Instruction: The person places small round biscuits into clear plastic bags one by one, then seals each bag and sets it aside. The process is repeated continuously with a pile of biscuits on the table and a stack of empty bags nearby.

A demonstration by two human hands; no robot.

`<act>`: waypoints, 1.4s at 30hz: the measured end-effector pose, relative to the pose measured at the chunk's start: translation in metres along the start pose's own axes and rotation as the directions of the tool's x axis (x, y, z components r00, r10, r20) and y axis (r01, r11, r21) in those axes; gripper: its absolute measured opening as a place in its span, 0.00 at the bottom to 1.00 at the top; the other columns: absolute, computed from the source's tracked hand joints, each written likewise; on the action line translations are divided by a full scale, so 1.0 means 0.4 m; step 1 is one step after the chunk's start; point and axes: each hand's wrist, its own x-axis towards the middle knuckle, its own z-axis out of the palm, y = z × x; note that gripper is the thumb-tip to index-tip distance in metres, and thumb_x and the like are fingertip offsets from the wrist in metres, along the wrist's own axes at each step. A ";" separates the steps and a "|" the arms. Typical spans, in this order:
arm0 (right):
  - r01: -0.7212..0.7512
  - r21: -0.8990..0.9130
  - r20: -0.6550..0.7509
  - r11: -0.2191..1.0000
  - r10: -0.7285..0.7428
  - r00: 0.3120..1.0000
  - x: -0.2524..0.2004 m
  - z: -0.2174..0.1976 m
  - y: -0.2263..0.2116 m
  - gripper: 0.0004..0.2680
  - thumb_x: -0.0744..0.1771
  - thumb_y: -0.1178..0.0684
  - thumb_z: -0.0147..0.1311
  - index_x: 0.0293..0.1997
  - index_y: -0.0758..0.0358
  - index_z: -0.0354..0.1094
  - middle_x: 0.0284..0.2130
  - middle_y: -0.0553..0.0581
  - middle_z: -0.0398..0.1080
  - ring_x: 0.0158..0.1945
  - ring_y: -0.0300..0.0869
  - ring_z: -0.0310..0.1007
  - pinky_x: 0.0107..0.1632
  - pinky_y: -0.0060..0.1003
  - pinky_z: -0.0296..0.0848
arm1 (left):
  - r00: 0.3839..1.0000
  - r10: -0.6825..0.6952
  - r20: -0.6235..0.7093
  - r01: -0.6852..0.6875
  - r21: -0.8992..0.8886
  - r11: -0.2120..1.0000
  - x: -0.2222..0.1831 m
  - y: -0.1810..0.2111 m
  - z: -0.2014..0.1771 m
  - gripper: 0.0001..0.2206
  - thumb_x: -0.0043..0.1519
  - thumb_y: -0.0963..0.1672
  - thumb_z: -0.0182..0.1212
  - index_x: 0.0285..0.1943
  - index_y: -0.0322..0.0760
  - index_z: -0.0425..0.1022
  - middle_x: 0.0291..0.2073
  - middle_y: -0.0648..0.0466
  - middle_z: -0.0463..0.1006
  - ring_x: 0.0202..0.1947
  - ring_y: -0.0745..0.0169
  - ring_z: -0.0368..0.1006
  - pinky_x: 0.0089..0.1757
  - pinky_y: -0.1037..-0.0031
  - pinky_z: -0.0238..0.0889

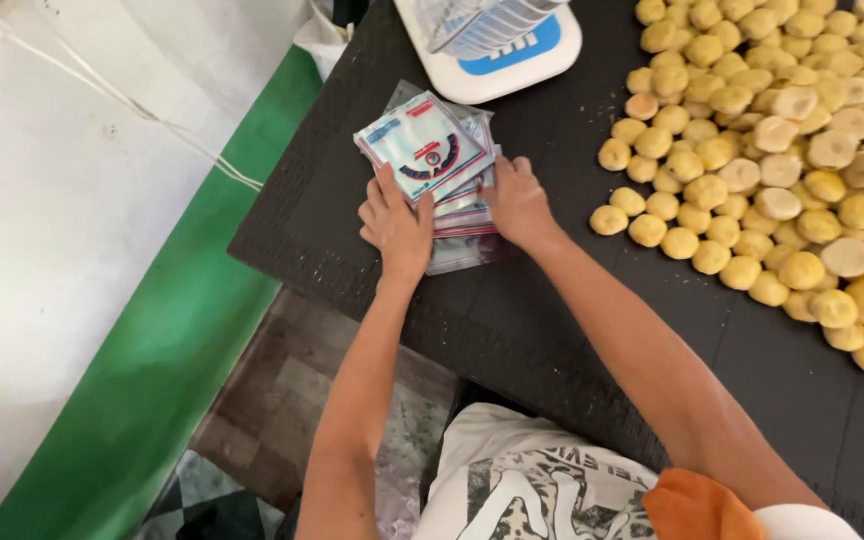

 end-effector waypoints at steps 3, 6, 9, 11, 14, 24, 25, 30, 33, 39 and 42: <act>0.026 -0.003 0.014 1.000 -0.026 1.000 -0.010 -0.022 0.028 0.17 0.65 0.50 0.54 0.59 0.64 0.63 0.45 0.66 0.62 0.42 0.70 0.72 0.45 0.59 0.73 | 0.996 0.061 0.061 -0.064 0.040 0.997 0.007 0.027 -0.079 0.32 0.61 0.52 0.61 0.72 0.43 0.52 0.63 0.39 0.58 0.55 0.37 0.58 0.42 0.47 0.58; 0.014 0.172 0.014 0.985 -0.017 1.000 -0.105 -0.140 -0.023 0.20 0.67 0.48 0.53 0.64 0.65 0.59 0.45 0.67 0.63 0.47 0.69 0.70 0.51 0.58 0.69 | 0.966 0.211 0.152 -0.234 0.147 0.961 0.039 0.079 -0.162 0.29 0.54 0.49 0.69 0.63 0.37 0.65 0.71 0.37 0.41 0.63 0.34 0.46 0.50 0.43 0.45; 0.229 0.113 -0.097 0.967 -0.219 0.971 -0.225 -0.207 -0.088 0.21 0.65 0.60 0.55 0.64 0.70 0.54 0.46 0.72 0.60 0.49 0.72 0.66 0.50 0.61 0.69 | 0.837 0.516 0.180 -0.540 0.127 0.832 0.084 0.048 -0.049 0.23 0.58 0.49 0.63 0.62 0.44 0.66 0.68 0.46 0.55 0.62 0.45 0.50 0.56 0.51 0.43; 0.541 -0.360 -0.164 0.760 -0.623 0.765 -0.292 -0.169 -0.067 0.05 0.64 0.52 0.52 0.39 0.58 0.66 0.37 0.58 0.62 0.40 0.52 0.65 0.38 0.45 0.64 | 0.718 0.680 0.151 -0.696 0.178 0.696 0.105 0.048 0.021 0.27 0.45 0.52 0.73 0.50 0.38 0.72 0.44 0.46 0.73 0.47 0.47 0.65 0.49 0.57 0.54; 0.544 -0.403 -0.019 0.736 -0.601 0.799 -0.347 -0.138 -0.130 0.14 0.62 0.48 0.56 0.49 0.58 0.70 0.43 0.55 0.67 0.44 0.50 0.66 0.40 0.44 0.65 | 0.652 0.754 0.076 -0.730 0.331 0.598 0.112 0.023 0.138 0.11 0.53 0.46 0.59 0.38 0.35 0.73 0.29 0.48 0.72 0.31 0.49 0.70 0.33 0.61 0.62; 0.560 -0.504 -0.127 0.658 -0.697 0.705 -0.373 -0.142 -0.122 0.13 0.67 0.49 0.49 0.55 0.65 0.66 0.47 0.61 0.65 0.47 0.51 0.62 0.46 0.43 0.58 | 0.543 0.830 0.125 -0.789 0.414 0.454 0.091 0.080 0.085 0.04 0.51 0.40 0.53 0.29 0.34 0.73 0.20 0.50 0.70 0.25 0.51 0.70 0.24 0.65 0.61; 0.564 -0.492 -0.139 0.663 -0.699 0.701 -0.375 -0.142 -0.118 0.13 0.67 0.49 0.49 0.55 0.65 0.66 0.47 0.61 0.65 0.48 0.52 0.63 0.46 0.44 0.58 | 0.547 0.828 0.124 -0.792 0.397 0.464 0.096 0.083 0.077 0.04 0.51 0.40 0.53 0.30 0.34 0.73 0.20 0.50 0.70 0.25 0.51 0.70 0.25 0.66 0.63; 0.557 -0.454 -0.202 0.696 -0.689 0.696 -0.380 -0.154 -0.124 0.13 0.67 0.49 0.49 0.53 0.65 0.66 0.47 0.61 0.66 0.49 0.53 0.63 0.46 0.45 0.58 | 0.644 0.745 0.174 -0.763 0.214 0.609 0.138 0.054 0.075 0.04 0.56 0.39 0.52 0.32 0.34 0.73 0.20 0.49 0.72 0.23 0.49 0.74 0.25 0.63 0.67; 0.556 -0.437 -0.206 0.707 -0.680 0.704 -0.380 -0.168 -0.130 0.12 0.67 0.50 0.49 0.53 0.64 0.67 0.47 0.60 0.66 0.49 0.52 0.62 0.47 0.45 0.58 | 0.697 0.630 0.343 -0.679 0.032 0.733 0.163 0.057 0.018 0.05 0.59 0.38 0.51 0.39 0.37 0.73 0.21 0.47 0.75 0.27 0.41 0.77 0.30 0.55 0.69; 0.585 -0.408 -0.233 0.701 -0.699 0.676 -0.381 -0.174 -0.134 0.11 0.68 0.51 0.49 0.53 0.65 0.68 0.47 0.61 0.66 0.48 0.50 0.62 0.46 0.44 0.57 | 0.757 0.484 0.439 -0.458 -0.172 0.872 0.155 0.093 -0.044 0.03 0.60 0.43 0.62 0.35 0.38 0.76 0.26 0.44 0.78 0.32 0.34 0.76 0.38 0.52 0.68; 0.577 -0.416 -0.232 0.703 -0.696 0.680 -0.381 -0.180 -0.134 0.11 0.68 0.51 0.50 0.52 0.65 0.68 0.47 0.61 0.66 0.47 0.50 0.62 0.46 0.44 0.57 | 0.768 0.485 0.418 -0.423 -0.239 0.874 0.131 0.118 -0.072 0.04 0.62 0.42 0.59 0.36 0.36 0.74 0.27 0.40 0.76 0.33 0.31 0.74 0.38 0.50 0.66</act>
